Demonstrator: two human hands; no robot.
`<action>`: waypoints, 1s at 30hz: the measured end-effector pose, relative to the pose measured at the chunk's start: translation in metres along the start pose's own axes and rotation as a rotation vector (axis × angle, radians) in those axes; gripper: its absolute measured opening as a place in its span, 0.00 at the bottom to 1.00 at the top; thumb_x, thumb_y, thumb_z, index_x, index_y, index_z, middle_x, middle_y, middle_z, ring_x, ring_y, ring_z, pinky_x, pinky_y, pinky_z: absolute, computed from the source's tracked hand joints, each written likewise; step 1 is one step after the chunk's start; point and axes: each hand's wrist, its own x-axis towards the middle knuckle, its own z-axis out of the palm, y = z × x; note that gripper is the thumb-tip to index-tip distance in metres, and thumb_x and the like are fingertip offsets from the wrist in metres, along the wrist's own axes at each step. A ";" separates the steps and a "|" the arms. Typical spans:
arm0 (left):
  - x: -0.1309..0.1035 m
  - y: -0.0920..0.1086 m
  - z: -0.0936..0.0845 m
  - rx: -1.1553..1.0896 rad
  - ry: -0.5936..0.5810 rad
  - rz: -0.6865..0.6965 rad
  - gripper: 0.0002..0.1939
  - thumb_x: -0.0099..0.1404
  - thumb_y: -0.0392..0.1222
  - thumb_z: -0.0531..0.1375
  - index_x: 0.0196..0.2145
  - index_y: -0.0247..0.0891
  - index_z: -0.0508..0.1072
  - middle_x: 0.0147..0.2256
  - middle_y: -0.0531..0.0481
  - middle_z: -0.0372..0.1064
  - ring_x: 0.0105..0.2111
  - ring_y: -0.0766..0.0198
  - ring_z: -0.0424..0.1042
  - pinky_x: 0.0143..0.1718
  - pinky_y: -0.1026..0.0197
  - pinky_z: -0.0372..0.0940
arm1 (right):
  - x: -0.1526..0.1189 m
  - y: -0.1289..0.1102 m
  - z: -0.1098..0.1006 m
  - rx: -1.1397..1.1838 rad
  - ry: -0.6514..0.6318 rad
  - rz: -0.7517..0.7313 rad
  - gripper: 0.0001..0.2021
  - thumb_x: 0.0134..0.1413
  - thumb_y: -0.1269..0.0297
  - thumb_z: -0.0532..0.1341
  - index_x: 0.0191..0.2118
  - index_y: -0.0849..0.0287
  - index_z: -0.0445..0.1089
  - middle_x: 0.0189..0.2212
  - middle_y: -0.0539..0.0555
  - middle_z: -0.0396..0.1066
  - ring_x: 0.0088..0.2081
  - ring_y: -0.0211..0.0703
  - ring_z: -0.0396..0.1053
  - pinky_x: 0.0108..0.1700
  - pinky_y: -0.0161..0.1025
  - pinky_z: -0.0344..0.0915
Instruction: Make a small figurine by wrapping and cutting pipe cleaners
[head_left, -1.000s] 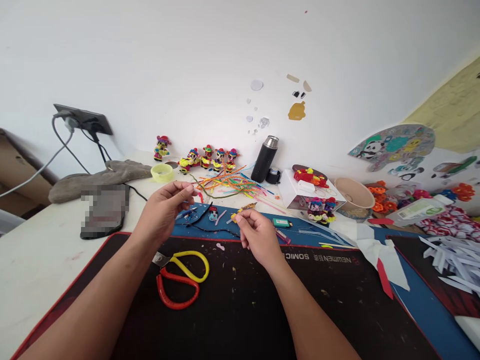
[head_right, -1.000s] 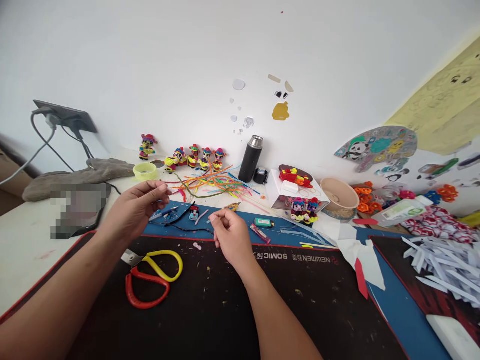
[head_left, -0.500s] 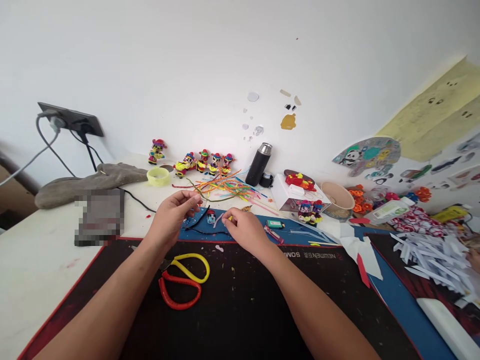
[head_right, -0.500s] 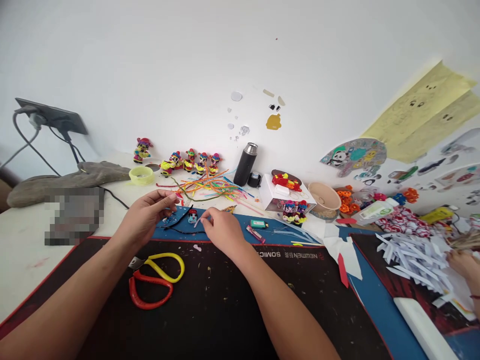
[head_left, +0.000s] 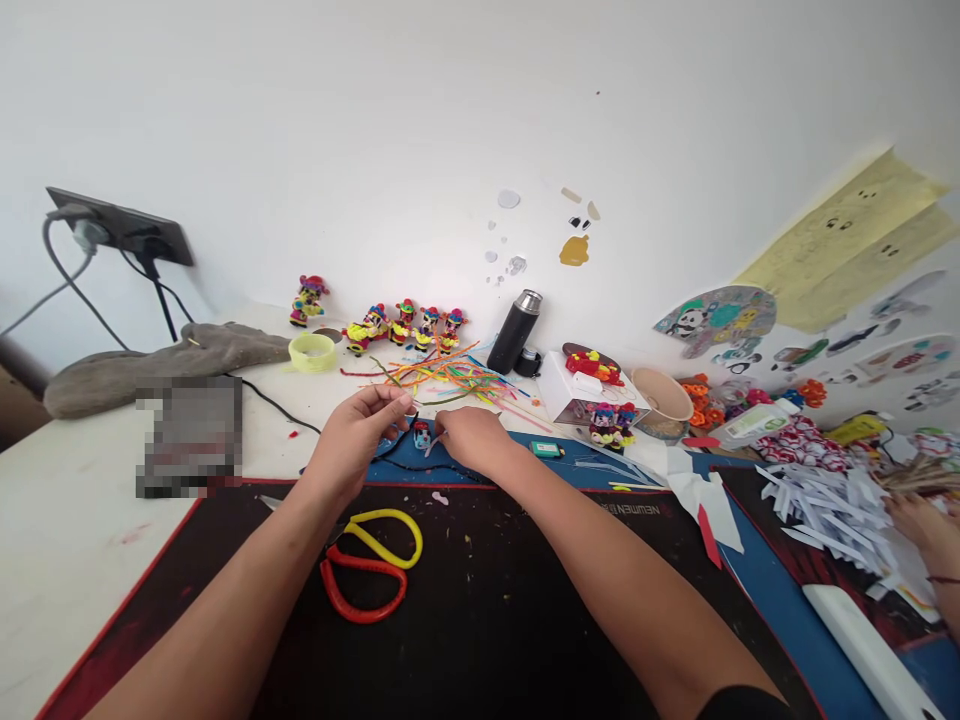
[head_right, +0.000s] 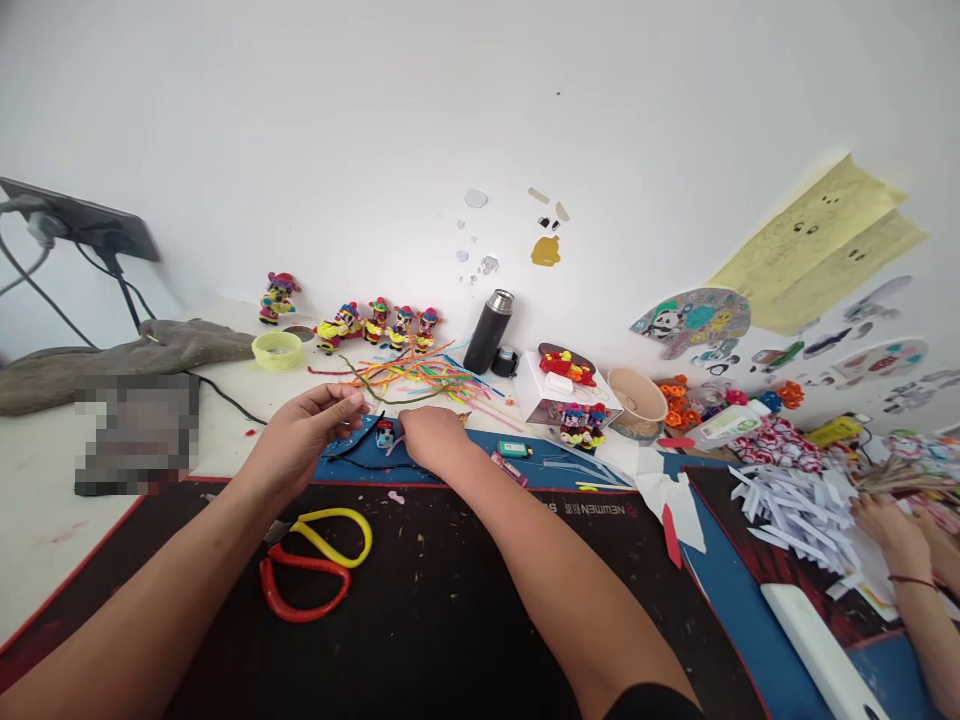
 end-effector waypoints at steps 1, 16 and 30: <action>0.000 0.000 0.000 0.004 -0.003 0.000 0.22 0.51 0.58 0.77 0.30 0.39 0.77 0.29 0.51 0.74 0.28 0.65 0.66 0.29 0.63 0.58 | 0.002 -0.001 0.000 -0.012 -0.010 -0.004 0.12 0.67 0.65 0.59 0.48 0.55 0.79 0.47 0.62 0.81 0.49 0.56 0.77 0.44 0.43 0.65; 0.001 -0.003 0.001 0.041 0.003 -0.023 0.25 0.47 0.60 0.77 0.31 0.38 0.77 0.27 0.51 0.74 0.28 0.65 0.66 0.29 0.64 0.58 | -0.030 0.006 0.003 0.176 0.119 0.031 0.09 0.68 0.62 0.59 0.47 0.55 0.74 0.35 0.53 0.80 0.36 0.45 0.75 0.35 0.37 0.60; -0.003 -0.011 0.005 0.209 -0.053 -0.039 0.21 0.52 0.58 0.75 0.32 0.39 0.79 0.27 0.53 0.72 0.28 0.64 0.66 0.31 0.63 0.60 | -0.043 -0.002 0.044 1.376 0.219 0.126 0.03 0.61 0.65 0.60 0.37 0.55 0.64 0.26 0.44 0.70 0.20 0.35 0.70 0.24 0.32 0.59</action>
